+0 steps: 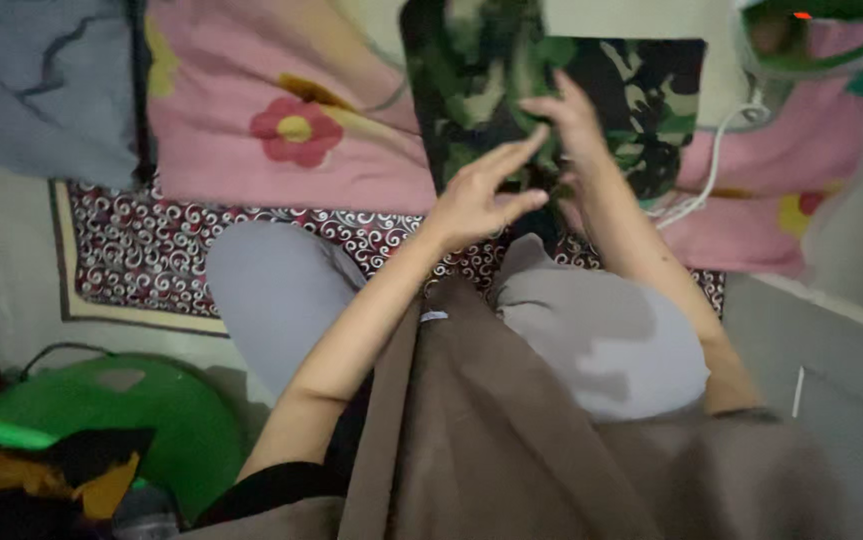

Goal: The person irons a camouflage-patterned t-shirt on a bed using a green and white iron, then folds it. They then pick up a purple garment, unfold it, and lay it flat on the bed.

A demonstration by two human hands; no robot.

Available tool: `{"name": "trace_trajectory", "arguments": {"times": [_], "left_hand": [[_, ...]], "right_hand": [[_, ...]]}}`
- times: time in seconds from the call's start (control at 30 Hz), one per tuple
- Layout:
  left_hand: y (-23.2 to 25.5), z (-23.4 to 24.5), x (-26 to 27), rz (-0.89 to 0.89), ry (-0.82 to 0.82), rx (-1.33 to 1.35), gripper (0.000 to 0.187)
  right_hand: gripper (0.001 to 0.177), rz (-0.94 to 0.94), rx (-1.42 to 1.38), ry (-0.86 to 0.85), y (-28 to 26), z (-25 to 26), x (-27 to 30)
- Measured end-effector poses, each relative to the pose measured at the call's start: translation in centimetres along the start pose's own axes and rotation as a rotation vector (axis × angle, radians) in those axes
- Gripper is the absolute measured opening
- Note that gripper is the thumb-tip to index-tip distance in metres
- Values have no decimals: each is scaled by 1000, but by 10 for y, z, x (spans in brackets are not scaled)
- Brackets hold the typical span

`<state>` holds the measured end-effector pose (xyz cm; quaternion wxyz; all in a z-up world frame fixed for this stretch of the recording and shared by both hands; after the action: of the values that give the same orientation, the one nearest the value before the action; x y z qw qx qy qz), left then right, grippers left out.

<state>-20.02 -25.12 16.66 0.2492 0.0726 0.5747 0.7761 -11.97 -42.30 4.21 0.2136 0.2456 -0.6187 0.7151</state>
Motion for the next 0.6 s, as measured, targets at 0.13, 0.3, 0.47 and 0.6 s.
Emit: {"name": "trace_trajectory", "arguments": {"times": [0.13, 0.3, 0.47, 0.6], "left_hand": [[-6, -36, 5, 147, -184, 218, 53], [-58, -15, 7, 178, 136, 147, 35], [-123, -6, 25, 247, 320, 84, 33], [-150, -1, 33, 140, 433, -110, 38]], "right_hand": [[83, -25, -227, 255, 48, 124, 27], [63, 151, -109, 131, 79, 152, 33], [63, 291, -2, 165, 88, 167, 31], [57, 205, -21, 279, 101, 208, 44]]}}
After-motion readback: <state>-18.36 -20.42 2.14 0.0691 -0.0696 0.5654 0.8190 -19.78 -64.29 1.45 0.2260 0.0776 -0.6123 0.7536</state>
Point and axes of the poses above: each hand's wrist, its own x-axis away from the middle knuckle, its own z-axis out of the back of the hand, y = z × x, the point moved 8 cm from there along -x, towards the middle knuckle, and after that the axes turned 8 degrees about -z, right-handed, at the moved point
